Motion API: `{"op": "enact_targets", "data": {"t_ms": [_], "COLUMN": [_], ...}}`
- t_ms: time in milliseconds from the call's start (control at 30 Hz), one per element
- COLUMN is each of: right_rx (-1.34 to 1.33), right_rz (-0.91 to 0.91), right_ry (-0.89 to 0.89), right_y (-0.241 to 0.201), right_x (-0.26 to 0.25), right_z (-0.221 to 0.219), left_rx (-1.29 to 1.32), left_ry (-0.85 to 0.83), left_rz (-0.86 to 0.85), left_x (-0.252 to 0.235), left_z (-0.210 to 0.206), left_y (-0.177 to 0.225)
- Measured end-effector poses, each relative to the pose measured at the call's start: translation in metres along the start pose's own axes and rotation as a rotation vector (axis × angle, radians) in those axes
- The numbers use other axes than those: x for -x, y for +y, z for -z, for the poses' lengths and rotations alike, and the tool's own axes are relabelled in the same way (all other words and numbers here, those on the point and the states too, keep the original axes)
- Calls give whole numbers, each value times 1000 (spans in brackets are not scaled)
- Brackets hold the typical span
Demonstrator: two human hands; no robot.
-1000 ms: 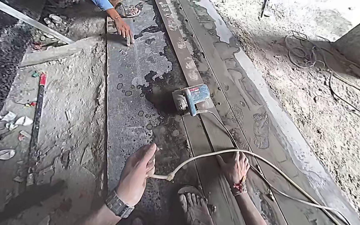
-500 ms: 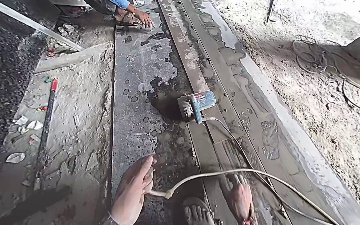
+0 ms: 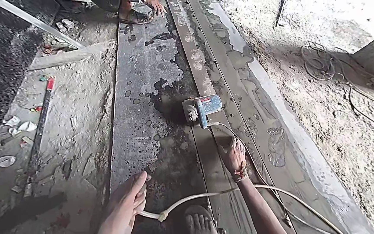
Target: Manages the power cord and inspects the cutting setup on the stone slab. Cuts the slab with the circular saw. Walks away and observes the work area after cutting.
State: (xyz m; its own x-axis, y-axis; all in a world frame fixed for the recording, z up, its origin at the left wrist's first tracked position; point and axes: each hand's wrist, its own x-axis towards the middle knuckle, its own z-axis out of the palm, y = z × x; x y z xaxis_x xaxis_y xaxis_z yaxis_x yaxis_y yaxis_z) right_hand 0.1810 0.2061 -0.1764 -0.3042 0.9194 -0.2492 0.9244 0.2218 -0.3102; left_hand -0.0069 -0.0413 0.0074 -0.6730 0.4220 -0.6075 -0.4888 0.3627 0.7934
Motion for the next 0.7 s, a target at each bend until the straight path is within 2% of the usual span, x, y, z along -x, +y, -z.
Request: {"op": "enact_targets", "data": {"t_ms": [133, 233, 433, 567, 700], "right_rx": [-48, -120, -162, -131, -106], "right_rz": [-4, -19, -84, -49, 2], "right_ry": [87, 161, 57, 90, 11], "right_y": [-6, -3, -6, -5, -2], "right_x": [-8, -15, -18, -17, -9], "right_z": [-9, -11, -2, -7, 5], "left_rx": [-2, -1, -12, -23, -82], "left_ry": [51, 26, 16, 37, 10], "left_rz": [16, 26, 17, 20, 38], "left_x": [0, -1, -1, 1, -4], "left_z": [8, 9, 5, -1, -11], "left_y": [0, -2, -3, -4, -13]}}
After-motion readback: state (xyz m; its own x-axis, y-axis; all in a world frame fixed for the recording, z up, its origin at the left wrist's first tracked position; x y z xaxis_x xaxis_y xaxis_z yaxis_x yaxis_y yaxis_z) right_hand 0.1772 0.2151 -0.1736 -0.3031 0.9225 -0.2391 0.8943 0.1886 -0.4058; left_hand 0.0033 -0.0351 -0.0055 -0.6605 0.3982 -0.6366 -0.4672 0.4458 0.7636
